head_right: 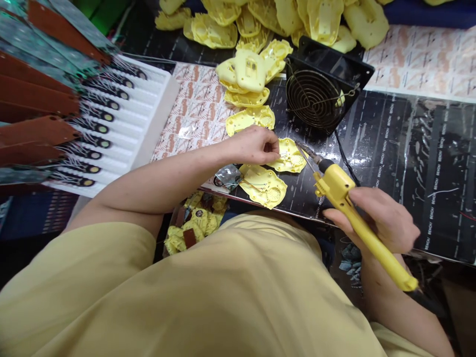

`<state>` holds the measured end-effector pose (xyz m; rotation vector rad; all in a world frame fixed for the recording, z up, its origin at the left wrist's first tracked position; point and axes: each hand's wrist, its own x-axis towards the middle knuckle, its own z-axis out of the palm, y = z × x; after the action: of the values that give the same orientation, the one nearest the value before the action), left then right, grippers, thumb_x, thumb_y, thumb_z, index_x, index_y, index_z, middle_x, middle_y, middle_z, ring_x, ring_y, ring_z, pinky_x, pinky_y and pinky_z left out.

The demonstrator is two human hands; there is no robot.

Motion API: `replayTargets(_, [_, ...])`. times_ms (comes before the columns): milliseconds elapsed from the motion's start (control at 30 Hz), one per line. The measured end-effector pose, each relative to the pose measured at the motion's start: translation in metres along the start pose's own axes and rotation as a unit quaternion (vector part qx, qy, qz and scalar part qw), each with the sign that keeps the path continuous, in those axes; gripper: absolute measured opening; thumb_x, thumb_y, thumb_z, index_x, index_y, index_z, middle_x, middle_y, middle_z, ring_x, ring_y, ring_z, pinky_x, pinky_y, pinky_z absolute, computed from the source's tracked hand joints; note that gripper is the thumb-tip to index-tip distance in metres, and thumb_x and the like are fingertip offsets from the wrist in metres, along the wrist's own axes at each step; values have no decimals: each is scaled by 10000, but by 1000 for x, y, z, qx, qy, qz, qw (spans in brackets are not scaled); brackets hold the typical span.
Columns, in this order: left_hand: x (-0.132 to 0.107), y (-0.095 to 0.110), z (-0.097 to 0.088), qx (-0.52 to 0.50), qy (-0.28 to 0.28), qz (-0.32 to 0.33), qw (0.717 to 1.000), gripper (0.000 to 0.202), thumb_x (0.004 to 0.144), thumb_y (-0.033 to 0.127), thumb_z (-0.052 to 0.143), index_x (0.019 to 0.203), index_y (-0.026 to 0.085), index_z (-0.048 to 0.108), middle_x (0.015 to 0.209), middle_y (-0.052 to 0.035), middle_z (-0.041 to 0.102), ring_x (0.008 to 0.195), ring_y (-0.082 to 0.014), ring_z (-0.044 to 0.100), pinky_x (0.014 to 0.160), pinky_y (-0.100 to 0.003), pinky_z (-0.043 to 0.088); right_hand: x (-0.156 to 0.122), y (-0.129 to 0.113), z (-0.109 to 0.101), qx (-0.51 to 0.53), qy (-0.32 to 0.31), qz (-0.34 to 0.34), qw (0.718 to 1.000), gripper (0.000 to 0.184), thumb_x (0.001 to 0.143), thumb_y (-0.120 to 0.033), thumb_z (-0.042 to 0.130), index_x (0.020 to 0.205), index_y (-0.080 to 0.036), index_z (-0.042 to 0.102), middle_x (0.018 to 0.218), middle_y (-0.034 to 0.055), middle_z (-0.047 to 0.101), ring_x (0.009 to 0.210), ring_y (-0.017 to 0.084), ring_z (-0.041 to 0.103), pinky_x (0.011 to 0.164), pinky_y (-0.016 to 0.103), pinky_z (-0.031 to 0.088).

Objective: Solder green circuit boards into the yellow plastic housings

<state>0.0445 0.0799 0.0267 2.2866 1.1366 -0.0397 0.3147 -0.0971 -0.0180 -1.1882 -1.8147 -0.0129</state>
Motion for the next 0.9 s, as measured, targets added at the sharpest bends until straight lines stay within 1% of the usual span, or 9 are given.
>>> replayTargets(100, [0, 0, 0, 1, -1, 0, 1000, 116, 758, 136, 662, 756, 183, 768, 740, -15, 728, 780, -178, 689, 867, -322, 544, 11, -9, 8, -76, -28, -85, 993, 530, 969, -402, 835, 1450, -276, 651, 762, -9, 753, 599, 190, 718, 558, 272, 586])
replayTargets(200, [0, -2, 1, -1, 6, 15, 1000, 105, 753, 147, 669, 756, 187, 767, 737, -14, 729, 785, -179, 687, 845, -312, 532, 27, -15, 24, -88, -78, -127, 985, 317, 1020, -248, 758, 1330, -288, 710, 702, -58, 708, 536, 125, 649, 592, 230, 562])
replayTargets(300, [1, -1, 2, 13, 0, 16, 1000, 124, 770, 158, 676, 805, 187, 790, 776, -25, 751, 811, -191, 696, 836, -313, 523, 35, -7, 42, -64, -133, -158, 976, 164, 1034, -188, 693, 1159, -287, 733, 964, -2, 793, 834, 173, 780, 743, 249, 631])
replayTargets(367, [0, 0, 2, 32, -9, 9, 999, 158, 791, 161, 677, 867, 183, 814, 828, -43, 772, 846, -208, 709, 844, -323, 523, 37, 3, 54, -61, -170, -158, 971, 143, 1053, -205, 651, 1148, -283, 723, 1116, 30, 796, 1049, 224, 787, 917, 336, 669])
replayTargets(467, [-6, 0, 3, 67, 1, 22, 997, 185, 863, 191, 666, 947, 176, 831, 931, -76, 796, 935, -239, 729, 894, -351, 531, 35, 11, 69, -66, -175, -145, 972, 165, 1060, -205, 622, 1189, -269, 704, 1124, 50, 792, 1130, 245, 770, 1071, 445, 644])
replayTargets(567, [-12, -8, 6, 69, 45, 64, 995, 198, 935, 222, 646, 986, 183, 833, 1018, -85, 808, 1019, -243, 734, 965, -365, 526, 32, -1, 74, -34, -150, -123, 980, 159, 1062, -244, 650, 1219, -251, 678, 1059, 54, 795, 959, 214, 793, 855, 332, 673])
replayTargets(633, [-14, -14, 10, 45, 66, 79, 994, 193, 947, 222, 651, 1009, 197, 831, 1022, -68, 814, 1012, -225, 734, 966, -352, 521, 31, -17, 70, -3, -124, -106, 987, 188, 1033, -237, 712, 1215, -269, 676, 1020, 21, 804, 846, 188, 794, 716, 273, 644])
replayTargets(767, [-12, -19, 17, 8, 87, 73, 994, 189, 934, 218, 677, 1057, 219, 820, 981, -33, 819, 938, -193, 731, 925, -320, 515, 30, -39, 39, 8, -77, -100, 992, 342, 989, -213, 785, 1308, -297, 695, 856, -31, 790, 661, 164, 748, 656, 254, 611])
replayTargets(900, [-10, -17, 19, 21, 76, 81, 994, 177, 921, 196, 655, 988, 221, 817, 989, -33, 822, 964, -201, 734, 952, -334, 509, 19, -39, -4, -114, -38, -75, 990, 597, 1088, -539, 603, 1593, -222, 575, 953, 86, 811, 796, 270, 795, 662, 345, 637])
